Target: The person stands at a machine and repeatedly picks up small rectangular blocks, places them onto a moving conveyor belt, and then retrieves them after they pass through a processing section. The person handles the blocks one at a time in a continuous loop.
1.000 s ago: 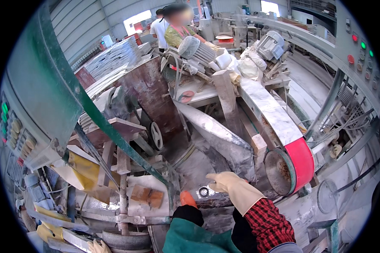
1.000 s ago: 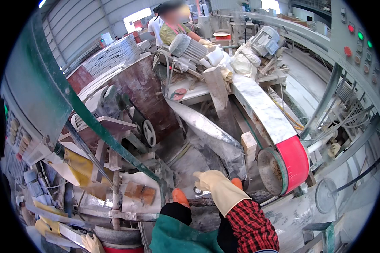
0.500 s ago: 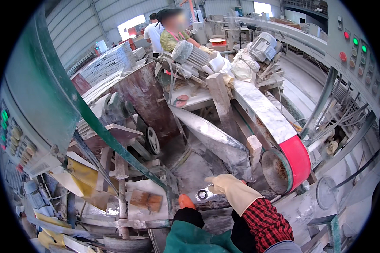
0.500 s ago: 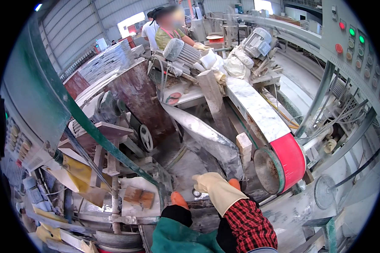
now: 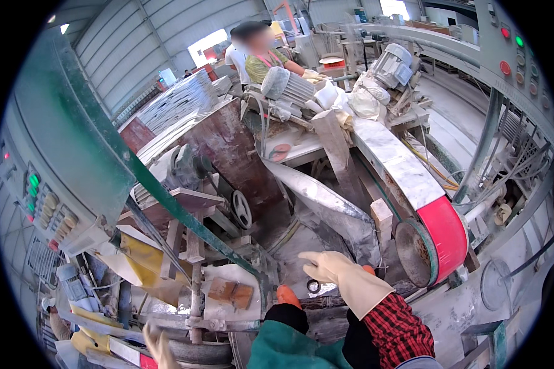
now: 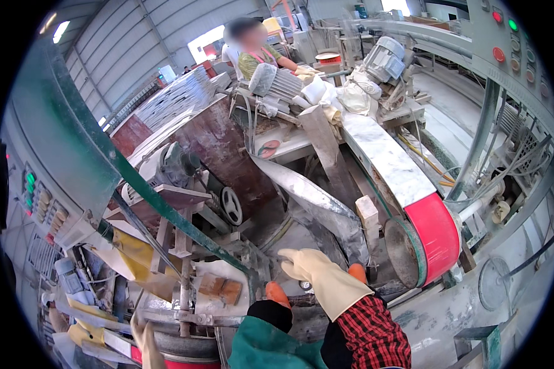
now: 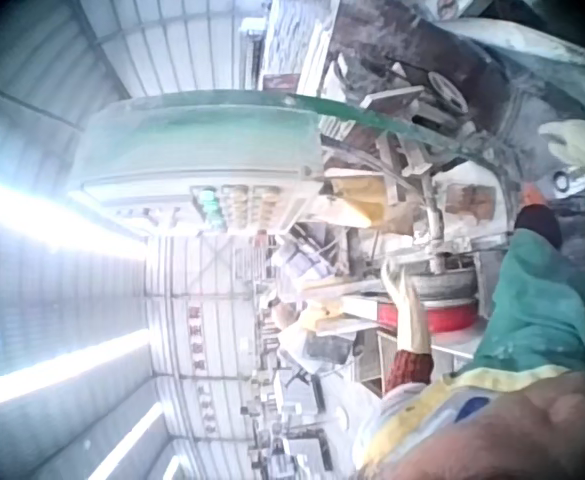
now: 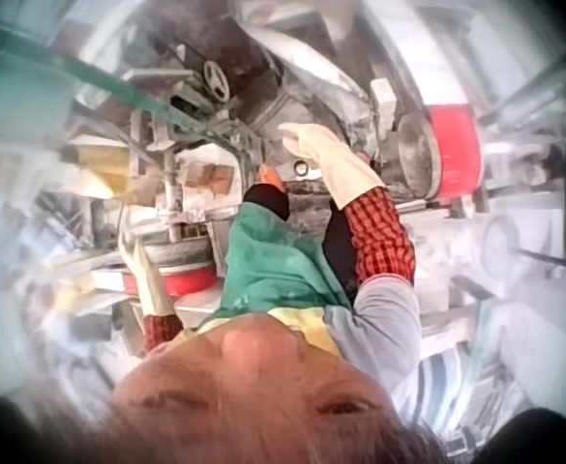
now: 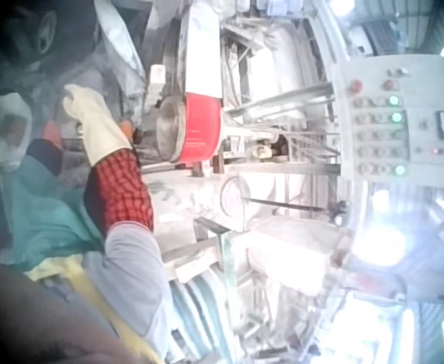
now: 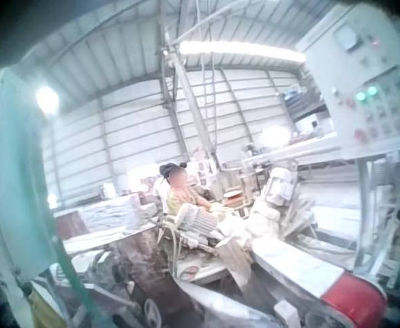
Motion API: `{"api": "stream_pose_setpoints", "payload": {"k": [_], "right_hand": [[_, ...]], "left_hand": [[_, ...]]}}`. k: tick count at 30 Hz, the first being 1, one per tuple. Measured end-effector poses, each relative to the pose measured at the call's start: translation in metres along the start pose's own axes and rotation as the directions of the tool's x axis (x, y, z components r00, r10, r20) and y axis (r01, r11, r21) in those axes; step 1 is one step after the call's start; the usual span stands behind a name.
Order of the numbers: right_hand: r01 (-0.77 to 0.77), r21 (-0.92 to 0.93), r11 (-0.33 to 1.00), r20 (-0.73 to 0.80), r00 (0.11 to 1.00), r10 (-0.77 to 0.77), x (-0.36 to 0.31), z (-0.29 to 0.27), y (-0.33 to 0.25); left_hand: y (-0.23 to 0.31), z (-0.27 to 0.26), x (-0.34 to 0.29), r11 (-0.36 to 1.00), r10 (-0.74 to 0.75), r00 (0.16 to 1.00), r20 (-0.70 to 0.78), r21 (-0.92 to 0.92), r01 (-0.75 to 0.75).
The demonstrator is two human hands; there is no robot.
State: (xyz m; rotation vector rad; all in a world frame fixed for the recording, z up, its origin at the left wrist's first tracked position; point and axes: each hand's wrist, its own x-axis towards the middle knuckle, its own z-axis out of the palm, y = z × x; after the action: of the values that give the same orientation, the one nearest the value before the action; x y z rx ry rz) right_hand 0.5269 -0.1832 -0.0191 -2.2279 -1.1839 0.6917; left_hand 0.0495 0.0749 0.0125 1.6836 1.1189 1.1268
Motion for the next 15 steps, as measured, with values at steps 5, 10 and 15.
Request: {"api": "stream_pose_setpoints", "payload": {"k": [5, 10, 15], "right_hand": [[0.111, 0.84, 0.531, -0.097, 0.994, -0.055, 0.018, 0.021, -0.017], [0.303, 0.787, 0.538, -0.48, 0.848, 0.224, 0.006, 0.004, -0.01], [0.526, 0.771, 0.359, -0.628, 0.535, 0.565, 0.006, -0.018, 0.075]], "left_hand": [[0.069, 0.206, 0.022, 0.834, 0.465, 0.806, 0.367, 0.123, -0.538], [0.177, 0.376, -0.05, 0.646, 0.596, 0.25, 0.763, -0.271, -0.713], [0.179, 0.395, -0.056, 0.554, 0.645, 0.192, 0.74, -0.279, -0.784]]}}
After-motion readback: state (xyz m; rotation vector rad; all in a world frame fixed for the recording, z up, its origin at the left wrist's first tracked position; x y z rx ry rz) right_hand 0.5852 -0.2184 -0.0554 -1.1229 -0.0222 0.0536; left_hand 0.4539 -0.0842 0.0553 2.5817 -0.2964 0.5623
